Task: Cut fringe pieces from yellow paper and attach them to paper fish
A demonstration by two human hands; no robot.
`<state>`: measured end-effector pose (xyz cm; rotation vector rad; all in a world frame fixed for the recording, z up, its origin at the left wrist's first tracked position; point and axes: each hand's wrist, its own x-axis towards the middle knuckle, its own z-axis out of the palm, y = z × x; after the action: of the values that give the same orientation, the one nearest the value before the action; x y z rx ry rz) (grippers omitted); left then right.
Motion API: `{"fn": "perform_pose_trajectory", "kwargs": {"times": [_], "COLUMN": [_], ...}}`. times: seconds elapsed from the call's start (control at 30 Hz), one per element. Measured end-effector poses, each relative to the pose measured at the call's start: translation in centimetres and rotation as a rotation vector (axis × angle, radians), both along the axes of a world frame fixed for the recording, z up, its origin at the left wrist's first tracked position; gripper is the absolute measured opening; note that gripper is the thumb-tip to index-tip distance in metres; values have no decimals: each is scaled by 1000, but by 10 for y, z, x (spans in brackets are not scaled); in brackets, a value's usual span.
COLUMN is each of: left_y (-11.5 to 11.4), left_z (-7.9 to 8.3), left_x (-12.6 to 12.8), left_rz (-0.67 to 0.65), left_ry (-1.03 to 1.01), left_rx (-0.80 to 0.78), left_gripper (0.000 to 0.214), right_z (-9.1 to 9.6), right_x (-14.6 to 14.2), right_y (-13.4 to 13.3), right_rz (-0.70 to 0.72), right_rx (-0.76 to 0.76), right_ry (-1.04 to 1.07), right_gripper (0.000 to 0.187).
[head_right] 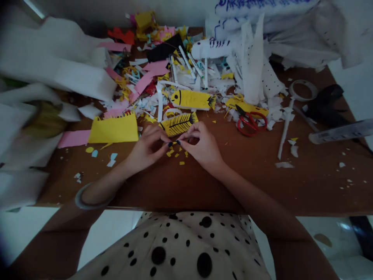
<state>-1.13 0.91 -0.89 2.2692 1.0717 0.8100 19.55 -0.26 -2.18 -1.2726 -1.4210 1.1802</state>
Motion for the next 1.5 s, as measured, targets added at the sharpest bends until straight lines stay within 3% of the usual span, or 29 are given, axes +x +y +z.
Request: {"fn": "perform_pose_trajectory", "kwargs": {"times": [0.37,1.27,1.4,1.5], "left_y": [1,0,2,7], "left_z": [-2,-3,3,9], "left_x": [0,1,-3,-12], "left_rz": [8,-19,-39,43], "left_ry": [-1,81,112,264], "left_rx": [-2,3,33,115], "left_gripper": [6,4,4,39], "right_z": [3,-3,-1,1], "right_x": [0,1,2,4], "right_y": [-2,0,0,2], "right_rz": [100,40,42,13], "right_rx": [42,75,60,42], "right_ry": [7,-41,-26,-56], "right_gripper": [26,29,29,29]}}
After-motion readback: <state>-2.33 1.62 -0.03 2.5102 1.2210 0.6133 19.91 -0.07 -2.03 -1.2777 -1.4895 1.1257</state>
